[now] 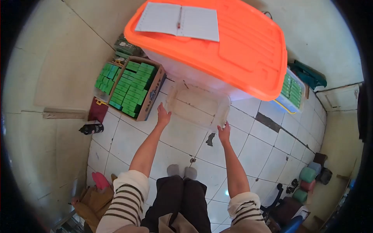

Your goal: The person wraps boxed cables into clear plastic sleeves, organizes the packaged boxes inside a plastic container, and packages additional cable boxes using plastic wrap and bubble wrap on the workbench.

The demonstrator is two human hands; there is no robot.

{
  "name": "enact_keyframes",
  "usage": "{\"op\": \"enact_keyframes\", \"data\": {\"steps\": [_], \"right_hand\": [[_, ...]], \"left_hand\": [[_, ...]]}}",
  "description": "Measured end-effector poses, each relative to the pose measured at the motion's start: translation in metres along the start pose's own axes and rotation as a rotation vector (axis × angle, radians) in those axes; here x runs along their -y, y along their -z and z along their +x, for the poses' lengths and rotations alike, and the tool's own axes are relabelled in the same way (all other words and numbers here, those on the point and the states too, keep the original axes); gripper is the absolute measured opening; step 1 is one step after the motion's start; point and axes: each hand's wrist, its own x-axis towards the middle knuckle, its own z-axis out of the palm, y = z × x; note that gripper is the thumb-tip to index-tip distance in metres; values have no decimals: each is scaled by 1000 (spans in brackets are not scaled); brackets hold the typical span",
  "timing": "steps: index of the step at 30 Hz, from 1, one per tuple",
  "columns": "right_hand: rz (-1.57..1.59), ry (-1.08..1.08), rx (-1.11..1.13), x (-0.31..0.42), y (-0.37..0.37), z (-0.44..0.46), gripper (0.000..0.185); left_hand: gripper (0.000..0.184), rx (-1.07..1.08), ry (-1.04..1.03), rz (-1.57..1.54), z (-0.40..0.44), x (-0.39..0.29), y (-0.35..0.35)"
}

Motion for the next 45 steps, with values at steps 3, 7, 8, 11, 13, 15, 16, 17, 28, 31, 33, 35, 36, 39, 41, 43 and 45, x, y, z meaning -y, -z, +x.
{"op": "enact_keyframes", "data": {"steps": [3,7,8,11,13,15,16,17,28,31,33,35,36,39,41,43,45], "right_hand": [[-270,191,-226,-8,-19,20,61],[-207,24,-163,-2,-20,17,56],[-183,83,-192,2,-17,15,53],[-170,60,-188,17,-1,-9,51],[-158,73,-182,29,18,-29,49],[-143,92,-182,46,41,-53,47],[-119,85,-186,55,53,-66,46],[-95,79,-191,64,67,-82,45],[144,-90,-415,196,297,-332,39],[251,-194,-483,206,332,-396,42],[260,-242,-589,199,340,-440,44],[309,-230,-767,193,350,-479,46],[327,-265,-831,190,351,-500,46],[372,-397,-1014,162,364,-557,45],[438,-438,-1153,141,371,-593,45],[467,-465,-1281,112,377,-630,43],[478,-484,-1400,85,383,-665,42]], "left_hand": [[62,42,7,-61,19,16,-19],[53,129,122,-11,17,9,-13],[53,130,118,-10,14,3,-8],[51,93,98,-106,-10,1,10],[52,60,36,-177,-30,-4,29],[52,62,4,-134,-52,-20,56],[51,65,-13,-93,-64,-28,69],[52,83,-25,-114,-78,-37,85],[51,398,-81,-340,-238,-249,300],[48,556,-167,-388,-253,-282,316],[46,683,-233,-386,-261,-302,312],[40,703,-454,-478,-274,-321,294],[40,766,-496,-466,-282,-334,293],[38,998,-545,-422,-324,-384,274],[43,1161,-538,-483,-363,-410,257],[44,1243,-623,-426,-404,-427,236],[44,1314,-700,-383,-452,-439,221]]}}
